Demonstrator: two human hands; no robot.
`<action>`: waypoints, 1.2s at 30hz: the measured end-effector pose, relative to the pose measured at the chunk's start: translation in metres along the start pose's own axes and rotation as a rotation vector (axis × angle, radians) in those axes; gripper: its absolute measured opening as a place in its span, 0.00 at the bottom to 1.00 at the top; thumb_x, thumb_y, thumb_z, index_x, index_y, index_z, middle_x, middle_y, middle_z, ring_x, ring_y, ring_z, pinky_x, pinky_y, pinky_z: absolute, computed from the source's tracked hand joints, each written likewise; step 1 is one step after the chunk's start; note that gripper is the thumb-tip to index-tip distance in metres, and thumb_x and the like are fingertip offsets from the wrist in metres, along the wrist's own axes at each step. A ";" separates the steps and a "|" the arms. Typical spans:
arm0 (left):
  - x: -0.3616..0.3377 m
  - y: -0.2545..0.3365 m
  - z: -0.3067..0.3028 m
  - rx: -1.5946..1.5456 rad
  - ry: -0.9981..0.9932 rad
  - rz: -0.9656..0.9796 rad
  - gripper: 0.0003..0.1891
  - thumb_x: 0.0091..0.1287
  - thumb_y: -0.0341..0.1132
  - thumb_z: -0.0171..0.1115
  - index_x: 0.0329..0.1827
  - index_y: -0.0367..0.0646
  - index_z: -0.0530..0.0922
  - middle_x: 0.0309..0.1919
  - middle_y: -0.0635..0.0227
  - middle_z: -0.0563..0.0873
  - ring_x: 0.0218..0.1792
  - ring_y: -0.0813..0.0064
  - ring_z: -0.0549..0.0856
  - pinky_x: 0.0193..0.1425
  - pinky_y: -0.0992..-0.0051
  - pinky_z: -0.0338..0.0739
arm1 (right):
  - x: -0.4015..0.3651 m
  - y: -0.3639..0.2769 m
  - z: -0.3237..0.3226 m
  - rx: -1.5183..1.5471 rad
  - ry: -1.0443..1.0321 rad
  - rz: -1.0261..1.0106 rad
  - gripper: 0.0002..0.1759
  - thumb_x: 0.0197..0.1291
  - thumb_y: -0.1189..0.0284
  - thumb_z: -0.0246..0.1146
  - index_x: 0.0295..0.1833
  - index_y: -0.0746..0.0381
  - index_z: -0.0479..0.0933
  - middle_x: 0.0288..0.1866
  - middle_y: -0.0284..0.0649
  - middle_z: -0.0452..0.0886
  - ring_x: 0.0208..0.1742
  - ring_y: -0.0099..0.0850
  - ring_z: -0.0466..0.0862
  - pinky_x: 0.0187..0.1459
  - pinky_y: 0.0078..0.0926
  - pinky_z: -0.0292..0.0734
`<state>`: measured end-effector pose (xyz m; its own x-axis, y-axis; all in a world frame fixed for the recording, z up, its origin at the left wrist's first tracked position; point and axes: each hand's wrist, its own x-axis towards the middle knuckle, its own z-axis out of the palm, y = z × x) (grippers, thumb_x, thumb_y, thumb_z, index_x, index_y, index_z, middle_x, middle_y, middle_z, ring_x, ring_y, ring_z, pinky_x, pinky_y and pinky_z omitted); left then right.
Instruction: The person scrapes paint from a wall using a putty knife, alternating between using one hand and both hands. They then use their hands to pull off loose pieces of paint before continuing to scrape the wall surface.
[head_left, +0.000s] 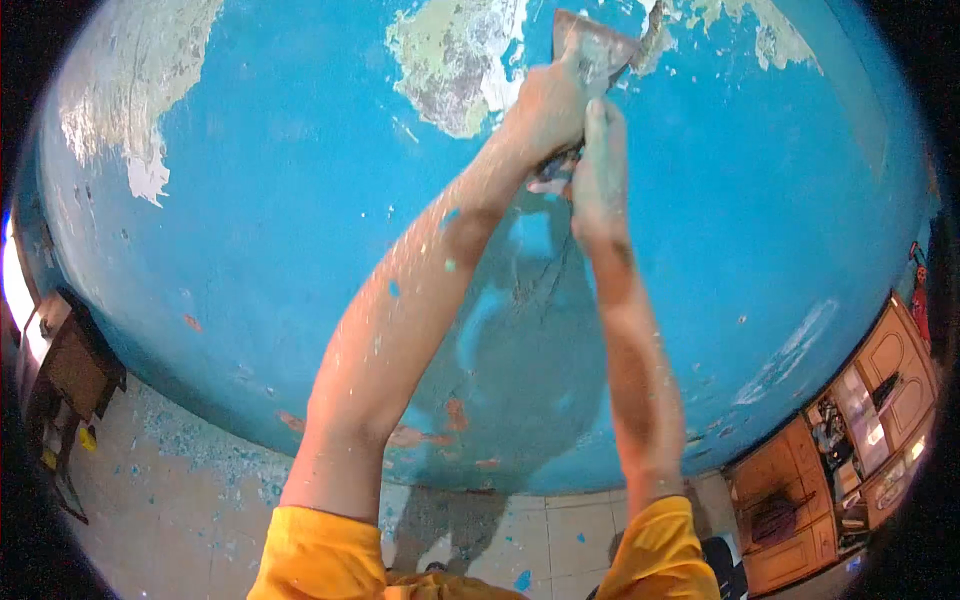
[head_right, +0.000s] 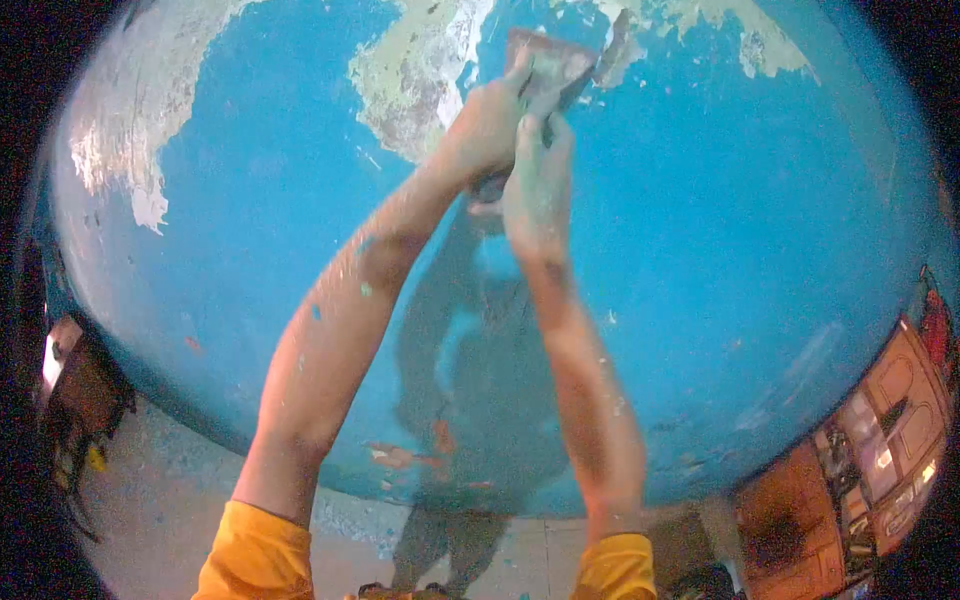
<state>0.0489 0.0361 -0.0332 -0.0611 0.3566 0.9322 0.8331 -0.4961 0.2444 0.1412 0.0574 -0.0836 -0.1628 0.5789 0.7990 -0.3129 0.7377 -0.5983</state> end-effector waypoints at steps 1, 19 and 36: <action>-0.018 0.006 0.000 -0.052 -0.025 -0.082 0.38 0.63 0.42 0.59 0.73 0.32 0.56 0.44 0.35 0.81 0.47 0.39 0.82 0.50 0.55 0.77 | -0.019 0.008 0.001 -0.003 0.006 0.013 0.31 0.69 0.48 0.50 0.68 0.56 0.61 0.48 0.39 0.77 0.35 0.26 0.82 0.27 0.26 0.81; 0.016 0.003 0.031 -0.815 0.161 -0.681 0.25 0.71 0.45 0.51 0.47 0.24 0.78 0.38 0.48 0.85 0.35 0.58 0.86 0.39 0.63 0.81 | -0.009 -0.054 -0.006 -0.668 -0.008 -0.244 0.23 0.63 0.66 0.51 0.62 0.63 0.73 0.55 0.59 0.78 0.54 0.56 0.79 0.56 0.42 0.73; 0.048 -0.012 0.072 -1.342 0.188 -0.734 0.17 0.63 0.48 0.63 0.43 0.43 0.75 0.41 0.63 0.82 0.37 0.59 0.81 0.41 0.58 0.73 | 0.005 -0.091 -0.010 -0.682 -0.135 0.086 0.23 0.66 0.63 0.54 0.65 0.53 0.74 0.21 0.32 0.72 0.14 0.19 0.64 0.14 0.22 0.57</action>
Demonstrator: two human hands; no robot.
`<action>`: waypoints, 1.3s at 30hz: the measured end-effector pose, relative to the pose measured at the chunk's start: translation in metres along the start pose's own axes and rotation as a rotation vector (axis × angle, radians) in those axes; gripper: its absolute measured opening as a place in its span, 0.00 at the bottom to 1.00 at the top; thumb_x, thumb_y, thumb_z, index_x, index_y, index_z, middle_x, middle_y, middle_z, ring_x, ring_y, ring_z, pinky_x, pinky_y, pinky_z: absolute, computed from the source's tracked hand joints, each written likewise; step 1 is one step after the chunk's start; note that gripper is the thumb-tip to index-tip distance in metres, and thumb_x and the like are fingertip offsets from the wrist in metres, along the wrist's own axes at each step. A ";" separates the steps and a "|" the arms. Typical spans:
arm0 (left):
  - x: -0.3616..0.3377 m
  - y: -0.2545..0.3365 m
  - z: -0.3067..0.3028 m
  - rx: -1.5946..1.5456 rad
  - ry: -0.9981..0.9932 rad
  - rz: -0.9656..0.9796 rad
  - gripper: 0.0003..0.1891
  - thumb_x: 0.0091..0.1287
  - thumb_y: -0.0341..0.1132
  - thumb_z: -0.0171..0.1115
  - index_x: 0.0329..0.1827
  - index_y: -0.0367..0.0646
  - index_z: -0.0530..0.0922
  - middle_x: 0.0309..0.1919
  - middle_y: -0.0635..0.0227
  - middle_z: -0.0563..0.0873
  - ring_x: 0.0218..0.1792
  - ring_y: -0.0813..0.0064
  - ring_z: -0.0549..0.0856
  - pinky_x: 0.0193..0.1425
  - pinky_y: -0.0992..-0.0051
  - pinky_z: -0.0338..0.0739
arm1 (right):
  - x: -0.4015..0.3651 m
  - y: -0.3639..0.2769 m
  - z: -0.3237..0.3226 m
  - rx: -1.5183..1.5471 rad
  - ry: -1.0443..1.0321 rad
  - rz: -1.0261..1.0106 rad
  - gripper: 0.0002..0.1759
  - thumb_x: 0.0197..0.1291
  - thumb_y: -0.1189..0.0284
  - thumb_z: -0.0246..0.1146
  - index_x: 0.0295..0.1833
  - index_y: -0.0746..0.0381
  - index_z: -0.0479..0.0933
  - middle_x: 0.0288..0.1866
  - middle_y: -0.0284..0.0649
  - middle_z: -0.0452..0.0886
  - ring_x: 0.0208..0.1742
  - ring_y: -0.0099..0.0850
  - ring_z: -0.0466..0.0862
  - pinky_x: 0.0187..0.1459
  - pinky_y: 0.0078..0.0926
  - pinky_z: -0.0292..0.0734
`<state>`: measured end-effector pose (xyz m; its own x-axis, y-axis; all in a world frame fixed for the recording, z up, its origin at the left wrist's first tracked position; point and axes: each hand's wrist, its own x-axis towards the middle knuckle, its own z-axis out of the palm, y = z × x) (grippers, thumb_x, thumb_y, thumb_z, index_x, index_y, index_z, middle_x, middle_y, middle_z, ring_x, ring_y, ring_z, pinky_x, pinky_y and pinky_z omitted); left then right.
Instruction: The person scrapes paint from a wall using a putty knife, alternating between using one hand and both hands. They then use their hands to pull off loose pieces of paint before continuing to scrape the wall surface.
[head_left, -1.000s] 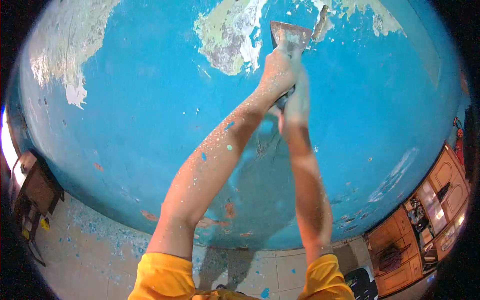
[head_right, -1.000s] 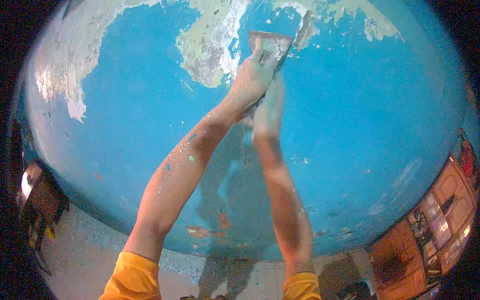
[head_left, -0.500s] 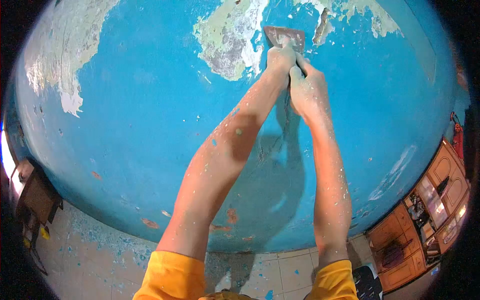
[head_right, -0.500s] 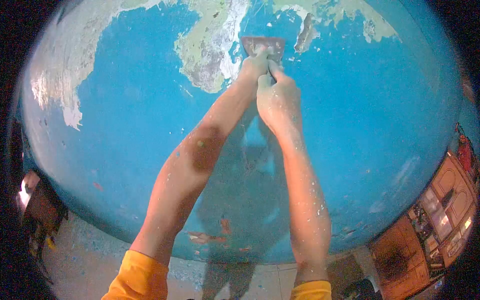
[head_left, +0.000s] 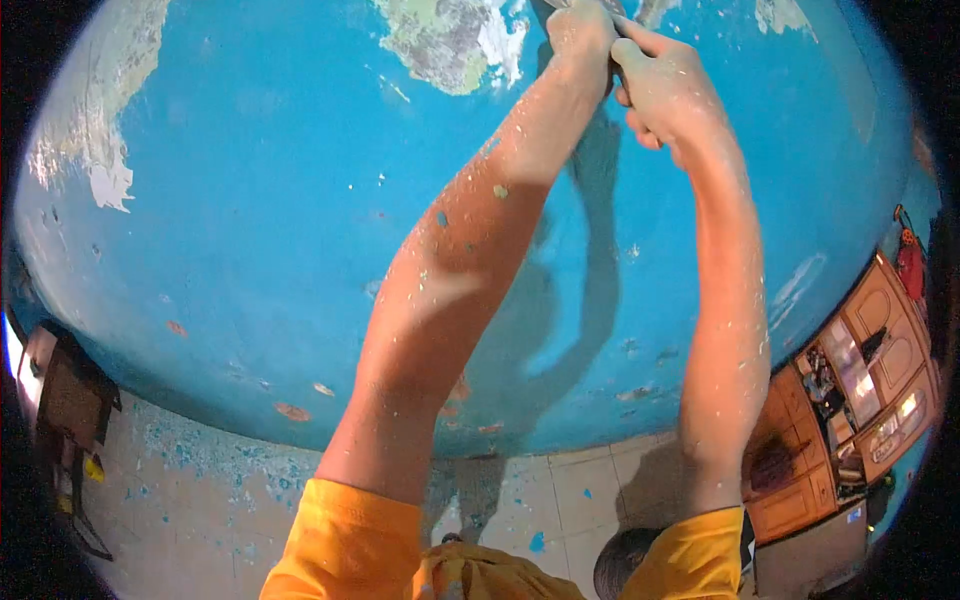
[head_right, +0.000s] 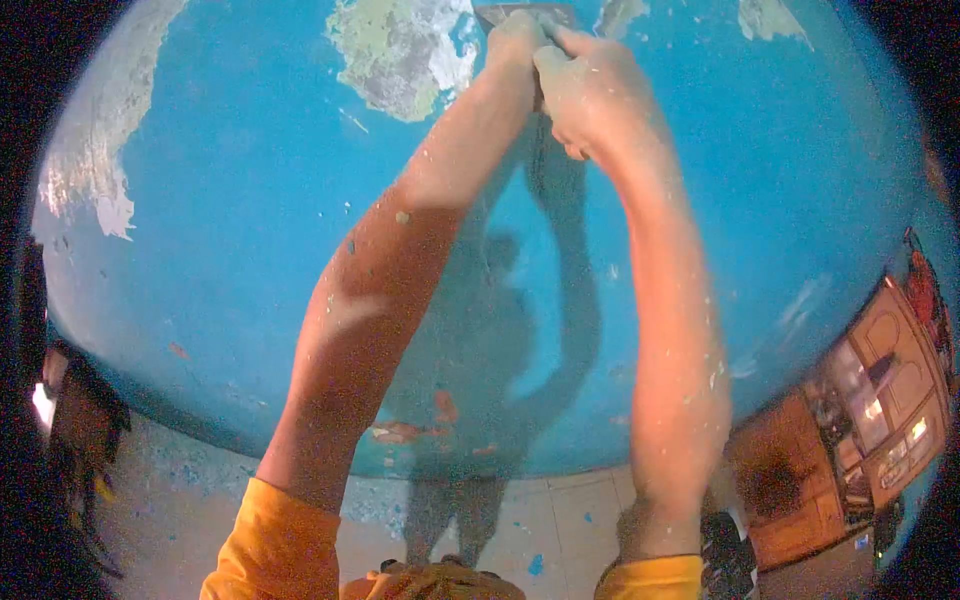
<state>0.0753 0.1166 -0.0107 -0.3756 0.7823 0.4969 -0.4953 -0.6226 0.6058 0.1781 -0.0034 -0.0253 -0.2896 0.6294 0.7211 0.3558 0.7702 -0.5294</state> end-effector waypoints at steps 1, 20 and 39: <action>-0.001 -0.007 -0.003 0.058 0.055 0.055 0.21 0.65 0.48 0.57 0.43 0.36 0.76 0.41 0.56 0.83 0.39 0.58 0.82 0.42 0.59 0.75 | 0.009 0.020 0.004 -0.076 0.052 -0.143 0.23 0.65 0.63 0.54 0.65 0.53 0.75 0.21 0.32 0.72 0.14 0.19 0.64 0.14 0.22 0.57; 0.040 0.057 -0.007 0.562 0.079 0.265 0.36 0.72 0.58 0.45 0.47 0.24 0.78 0.38 0.46 0.86 0.41 0.59 0.87 0.43 0.62 0.81 | 0.053 0.016 0.039 -0.036 0.213 -0.269 0.23 0.65 0.59 0.51 0.63 0.53 0.74 0.50 0.54 0.81 0.52 0.57 0.79 0.52 0.43 0.75; -0.048 0.063 -0.084 1.478 0.126 1.018 0.19 0.66 0.49 0.57 0.30 0.40 0.80 0.23 0.54 0.84 0.25 0.57 0.86 0.32 0.62 0.79 | 0.054 0.065 -0.026 -0.311 0.170 -0.365 0.23 0.65 0.58 0.53 0.65 0.44 0.72 0.51 0.55 0.80 0.51 0.57 0.79 0.54 0.47 0.75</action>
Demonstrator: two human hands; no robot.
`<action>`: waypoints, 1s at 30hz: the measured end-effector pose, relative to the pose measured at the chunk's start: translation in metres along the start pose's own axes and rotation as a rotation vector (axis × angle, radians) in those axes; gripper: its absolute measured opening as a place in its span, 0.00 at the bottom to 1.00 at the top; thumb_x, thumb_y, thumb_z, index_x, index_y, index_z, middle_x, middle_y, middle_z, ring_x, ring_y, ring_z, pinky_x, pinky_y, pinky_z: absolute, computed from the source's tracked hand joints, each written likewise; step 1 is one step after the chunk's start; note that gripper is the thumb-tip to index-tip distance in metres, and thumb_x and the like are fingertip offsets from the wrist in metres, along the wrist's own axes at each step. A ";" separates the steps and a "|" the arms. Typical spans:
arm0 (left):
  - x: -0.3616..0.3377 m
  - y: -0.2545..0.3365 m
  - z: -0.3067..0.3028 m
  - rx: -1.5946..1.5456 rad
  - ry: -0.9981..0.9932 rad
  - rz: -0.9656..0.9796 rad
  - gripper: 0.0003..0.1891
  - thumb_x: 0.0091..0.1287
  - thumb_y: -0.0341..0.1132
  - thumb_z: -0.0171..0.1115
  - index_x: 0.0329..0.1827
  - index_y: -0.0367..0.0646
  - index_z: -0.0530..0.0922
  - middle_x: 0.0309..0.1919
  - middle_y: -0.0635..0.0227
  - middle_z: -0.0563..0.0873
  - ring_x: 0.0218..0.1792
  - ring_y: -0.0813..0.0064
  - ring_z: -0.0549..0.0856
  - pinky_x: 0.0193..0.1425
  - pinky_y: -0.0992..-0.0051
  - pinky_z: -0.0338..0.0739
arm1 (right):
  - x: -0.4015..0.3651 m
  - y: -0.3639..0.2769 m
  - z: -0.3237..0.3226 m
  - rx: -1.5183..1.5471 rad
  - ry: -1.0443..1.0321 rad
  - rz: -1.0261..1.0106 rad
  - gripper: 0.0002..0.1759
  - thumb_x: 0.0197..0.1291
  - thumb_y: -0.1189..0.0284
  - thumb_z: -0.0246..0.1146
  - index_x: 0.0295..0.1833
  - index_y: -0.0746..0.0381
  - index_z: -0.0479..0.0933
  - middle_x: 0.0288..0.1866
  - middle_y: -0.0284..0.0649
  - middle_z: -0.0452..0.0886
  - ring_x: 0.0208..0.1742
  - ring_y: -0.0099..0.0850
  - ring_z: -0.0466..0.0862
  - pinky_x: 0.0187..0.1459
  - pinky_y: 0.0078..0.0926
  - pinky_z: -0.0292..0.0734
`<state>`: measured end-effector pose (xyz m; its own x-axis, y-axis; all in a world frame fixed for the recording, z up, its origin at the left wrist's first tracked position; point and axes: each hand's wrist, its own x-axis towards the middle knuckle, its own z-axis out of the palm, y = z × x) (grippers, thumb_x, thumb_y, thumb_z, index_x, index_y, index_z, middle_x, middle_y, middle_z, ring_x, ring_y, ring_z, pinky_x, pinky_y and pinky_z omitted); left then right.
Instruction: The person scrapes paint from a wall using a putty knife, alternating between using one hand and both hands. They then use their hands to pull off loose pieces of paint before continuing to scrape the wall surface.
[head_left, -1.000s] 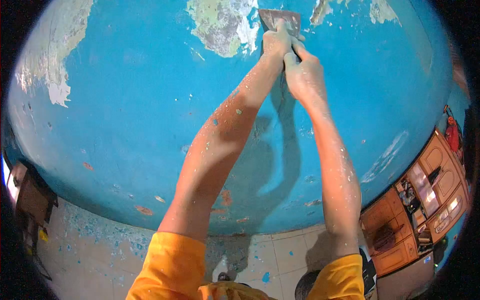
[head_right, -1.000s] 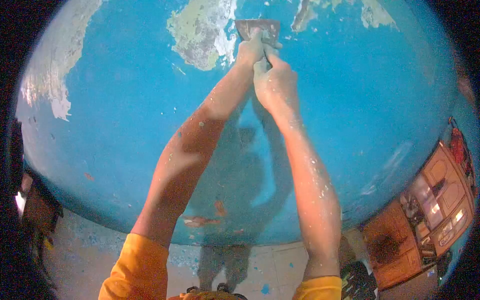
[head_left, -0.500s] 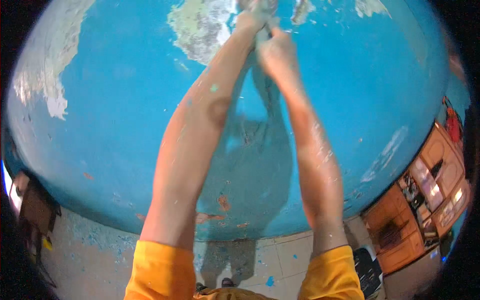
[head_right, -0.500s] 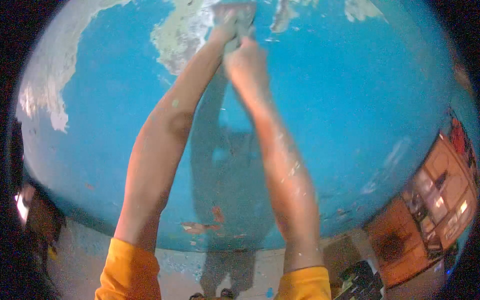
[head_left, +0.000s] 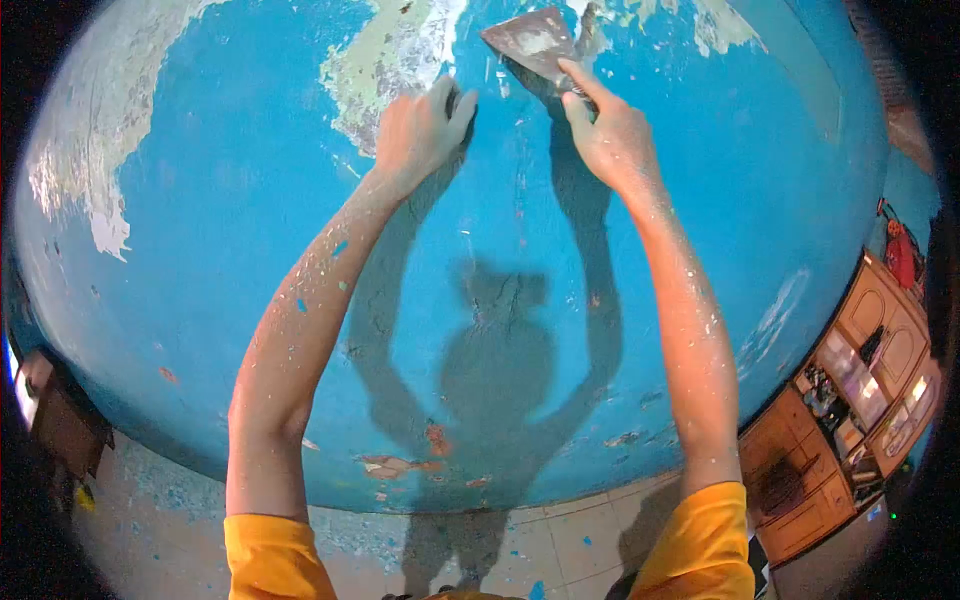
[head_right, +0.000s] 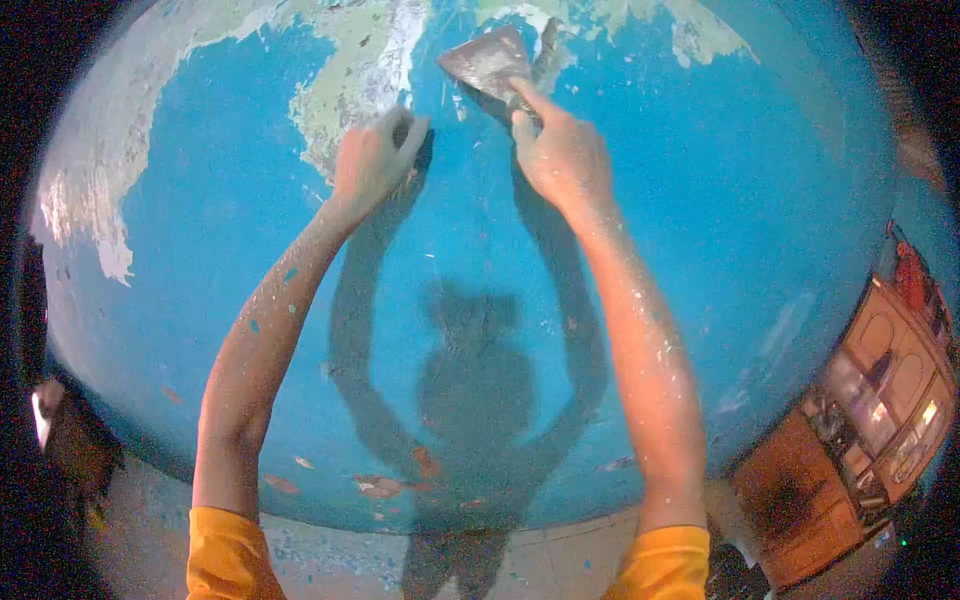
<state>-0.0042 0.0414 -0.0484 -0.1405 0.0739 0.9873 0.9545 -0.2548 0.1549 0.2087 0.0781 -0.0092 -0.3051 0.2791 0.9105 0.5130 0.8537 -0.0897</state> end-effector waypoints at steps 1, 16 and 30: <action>-0.005 -0.009 -0.003 -0.058 -0.018 0.024 0.16 0.66 0.46 0.58 0.29 0.41 0.80 0.23 0.54 0.84 0.26 0.55 0.85 0.32 0.62 0.79 | 0.009 -0.009 0.002 -0.006 0.003 -0.014 0.23 0.65 0.58 0.53 0.65 0.44 0.72 0.51 0.55 0.80 0.51 0.57 0.79 0.54 0.47 0.75; -0.020 -0.031 0.017 -0.152 0.253 0.328 0.07 0.57 0.37 0.63 0.29 0.43 0.80 0.23 0.57 0.83 0.27 0.56 0.84 0.31 0.59 0.78 | 0.111 -0.107 0.051 -0.261 -0.081 -0.549 0.24 0.67 0.62 0.54 0.69 0.47 0.69 0.54 0.52 0.80 0.54 0.55 0.78 0.56 0.46 0.73; -0.006 -0.063 -0.023 -0.429 -0.361 0.259 0.16 0.60 0.43 0.61 0.45 0.43 0.74 0.33 0.52 0.84 0.35 0.47 0.83 0.43 0.53 0.78 | 0.164 -0.255 0.123 -0.293 -0.101 -0.692 0.24 0.64 0.66 0.54 0.67 0.48 0.71 0.50 0.53 0.81 0.52 0.53 0.79 0.54 0.45 0.75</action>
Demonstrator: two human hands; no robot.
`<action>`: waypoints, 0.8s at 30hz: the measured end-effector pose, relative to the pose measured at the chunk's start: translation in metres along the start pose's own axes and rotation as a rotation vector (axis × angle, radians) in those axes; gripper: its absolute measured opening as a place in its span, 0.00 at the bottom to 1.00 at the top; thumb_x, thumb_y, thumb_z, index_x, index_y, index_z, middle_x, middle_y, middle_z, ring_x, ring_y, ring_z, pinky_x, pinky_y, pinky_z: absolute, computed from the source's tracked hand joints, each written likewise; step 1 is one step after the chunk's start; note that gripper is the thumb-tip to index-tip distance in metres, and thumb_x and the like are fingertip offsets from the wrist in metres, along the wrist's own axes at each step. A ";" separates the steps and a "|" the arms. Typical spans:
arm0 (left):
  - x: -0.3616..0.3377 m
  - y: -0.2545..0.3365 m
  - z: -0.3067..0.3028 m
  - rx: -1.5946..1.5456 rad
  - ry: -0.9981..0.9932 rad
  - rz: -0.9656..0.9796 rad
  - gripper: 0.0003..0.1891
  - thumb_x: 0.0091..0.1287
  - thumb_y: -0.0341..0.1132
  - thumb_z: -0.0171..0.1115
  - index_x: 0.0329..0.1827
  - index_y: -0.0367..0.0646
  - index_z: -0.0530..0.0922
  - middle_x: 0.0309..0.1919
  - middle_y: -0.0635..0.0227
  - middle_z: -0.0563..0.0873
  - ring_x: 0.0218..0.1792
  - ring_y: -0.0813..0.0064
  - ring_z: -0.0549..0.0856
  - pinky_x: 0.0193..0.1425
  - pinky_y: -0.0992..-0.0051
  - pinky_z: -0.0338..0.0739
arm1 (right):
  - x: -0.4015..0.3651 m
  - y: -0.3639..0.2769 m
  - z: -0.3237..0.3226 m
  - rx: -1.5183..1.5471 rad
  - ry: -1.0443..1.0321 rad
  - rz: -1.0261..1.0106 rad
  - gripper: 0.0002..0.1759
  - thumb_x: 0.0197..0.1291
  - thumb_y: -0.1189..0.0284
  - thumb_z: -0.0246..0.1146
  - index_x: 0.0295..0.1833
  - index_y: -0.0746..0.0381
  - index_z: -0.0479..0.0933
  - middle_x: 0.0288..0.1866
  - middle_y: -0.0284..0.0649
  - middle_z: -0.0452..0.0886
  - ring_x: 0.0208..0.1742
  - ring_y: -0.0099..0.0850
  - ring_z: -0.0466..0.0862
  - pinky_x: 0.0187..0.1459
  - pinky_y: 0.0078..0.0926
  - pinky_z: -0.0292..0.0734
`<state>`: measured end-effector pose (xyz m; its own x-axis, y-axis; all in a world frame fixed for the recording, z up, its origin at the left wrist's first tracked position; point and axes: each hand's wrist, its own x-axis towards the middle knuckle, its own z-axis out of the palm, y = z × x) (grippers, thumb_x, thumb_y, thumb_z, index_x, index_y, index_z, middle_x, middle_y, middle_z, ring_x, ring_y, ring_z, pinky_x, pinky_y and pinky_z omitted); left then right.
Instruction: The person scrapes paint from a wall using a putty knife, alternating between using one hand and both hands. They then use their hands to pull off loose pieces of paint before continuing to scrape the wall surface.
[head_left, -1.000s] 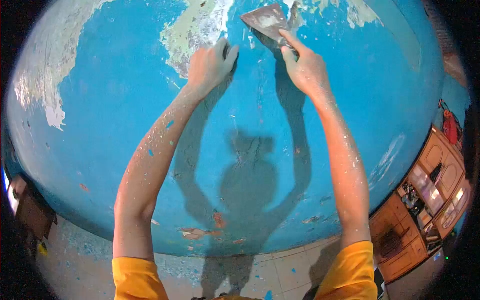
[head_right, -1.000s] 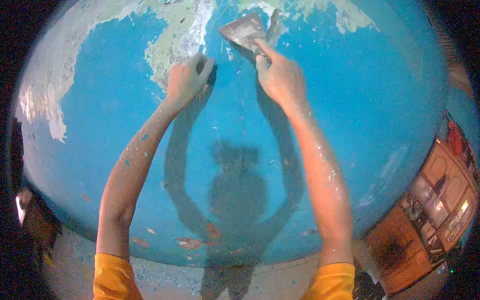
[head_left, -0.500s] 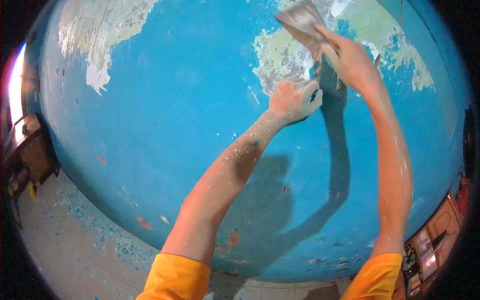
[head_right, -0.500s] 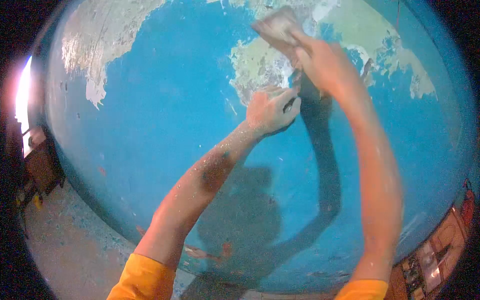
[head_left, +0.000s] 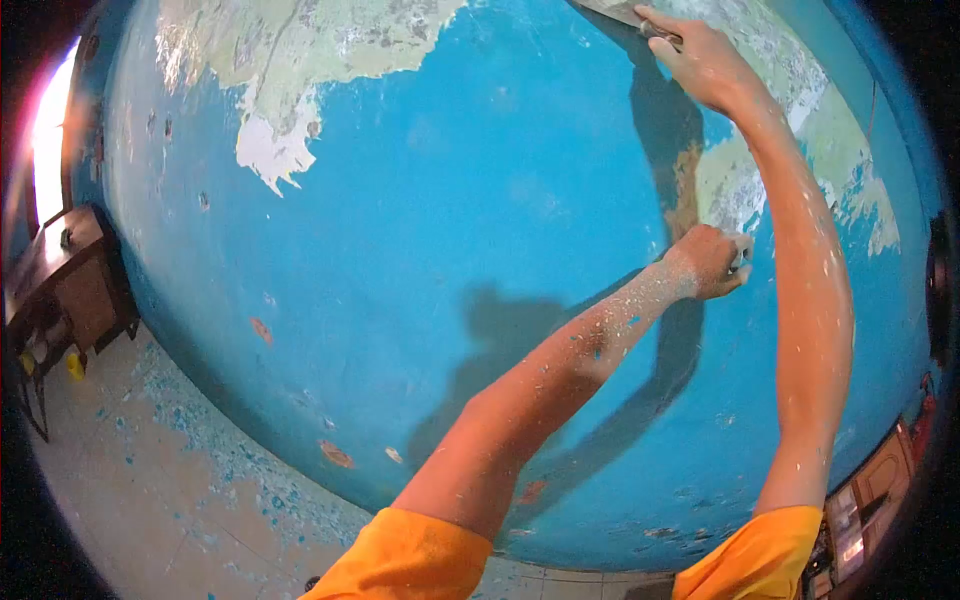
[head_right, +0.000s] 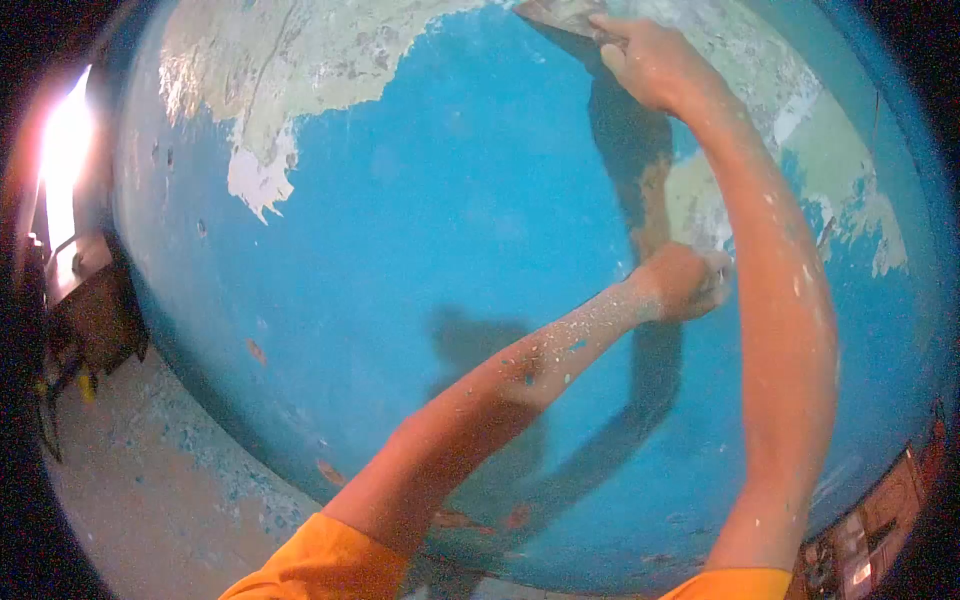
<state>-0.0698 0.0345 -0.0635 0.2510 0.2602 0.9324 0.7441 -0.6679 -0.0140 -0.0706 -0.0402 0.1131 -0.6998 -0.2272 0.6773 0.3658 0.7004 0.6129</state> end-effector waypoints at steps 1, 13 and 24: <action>-0.008 -0.002 -0.009 -0.012 -0.005 0.001 0.16 0.60 0.43 0.61 0.45 0.43 0.74 0.33 0.52 0.84 0.35 0.47 0.83 0.43 0.53 0.78 | 0.009 -0.009 -0.004 -0.013 -0.014 0.013 0.24 0.64 0.66 0.54 0.67 0.47 0.70 0.50 0.52 0.81 0.52 0.53 0.79 0.54 0.45 0.75; -0.056 -0.028 -0.120 -0.044 -0.163 0.014 0.10 0.60 0.36 0.60 0.40 0.39 0.78 0.38 0.52 0.83 0.41 0.50 0.83 0.46 0.58 0.78 | 0.006 -0.049 -0.006 -0.070 -0.105 0.319 0.23 0.69 0.60 0.51 0.69 0.43 0.69 0.57 0.50 0.79 0.56 0.53 0.79 0.56 0.44 0.74; -0.072 -0.047 -0.121 -0.060 -0.138 0.295 0.15 0.61 0.42 0.63 0.45 0.42 0.76 0.42 0.59 0.81 0.47 0.56 0.81 0.50 0.60 0.76 | -0.047 0.028 -0.021 -0.047 0.079 0.663 0.27 0.65 0.57 0.52 0.69 0.49 0.69 0.61 0.54 0.75 0.61 0.54 0.75 0.62 0.41 0.70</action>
<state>-0.1979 -0.0376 -0.0864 0.5348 0.1387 0.8335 0.5904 -0.7670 -0.2512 -0.0145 -0.0244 0.1068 -0.2710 0.1905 0.9435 0.7307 0.6788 0.0728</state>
